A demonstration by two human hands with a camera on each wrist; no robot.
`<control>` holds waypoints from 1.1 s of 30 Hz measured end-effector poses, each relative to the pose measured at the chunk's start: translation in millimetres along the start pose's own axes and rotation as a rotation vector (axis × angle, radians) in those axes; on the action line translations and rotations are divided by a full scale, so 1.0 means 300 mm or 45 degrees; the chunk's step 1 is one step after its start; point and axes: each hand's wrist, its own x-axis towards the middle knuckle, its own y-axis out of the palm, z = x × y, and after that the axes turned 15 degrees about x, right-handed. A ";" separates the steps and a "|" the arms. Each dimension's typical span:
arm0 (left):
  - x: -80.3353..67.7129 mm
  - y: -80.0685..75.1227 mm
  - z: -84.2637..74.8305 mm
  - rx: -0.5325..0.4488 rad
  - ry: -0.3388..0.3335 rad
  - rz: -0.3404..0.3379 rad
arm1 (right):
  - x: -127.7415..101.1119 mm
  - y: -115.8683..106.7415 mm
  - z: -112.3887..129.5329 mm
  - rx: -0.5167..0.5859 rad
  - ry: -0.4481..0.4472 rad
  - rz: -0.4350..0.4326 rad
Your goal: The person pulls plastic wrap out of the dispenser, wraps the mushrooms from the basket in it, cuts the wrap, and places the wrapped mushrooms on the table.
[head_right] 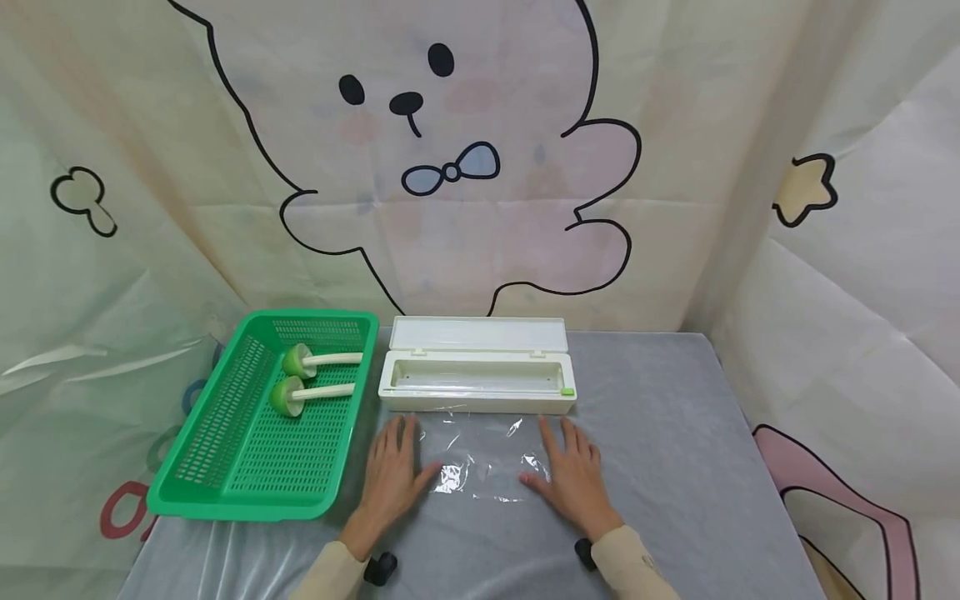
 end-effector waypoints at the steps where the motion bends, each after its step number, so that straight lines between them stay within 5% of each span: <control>1: 0.005 0.007 0.002 -0.003 -0.007 0.020 | 0.005 0.004 -0.003 -0.002 -0.002 0.003; 12: 0.037 0.037 0.019 -0.031 -0.034 0.125 | 0.023 0.035 -0.014 -0.008 0.034 0.027; 33: 0.074 0.053 0.024 -0.116 -0.077 0.183 | 0.065 0.024 -0.028 -0.015 0.040 -0.002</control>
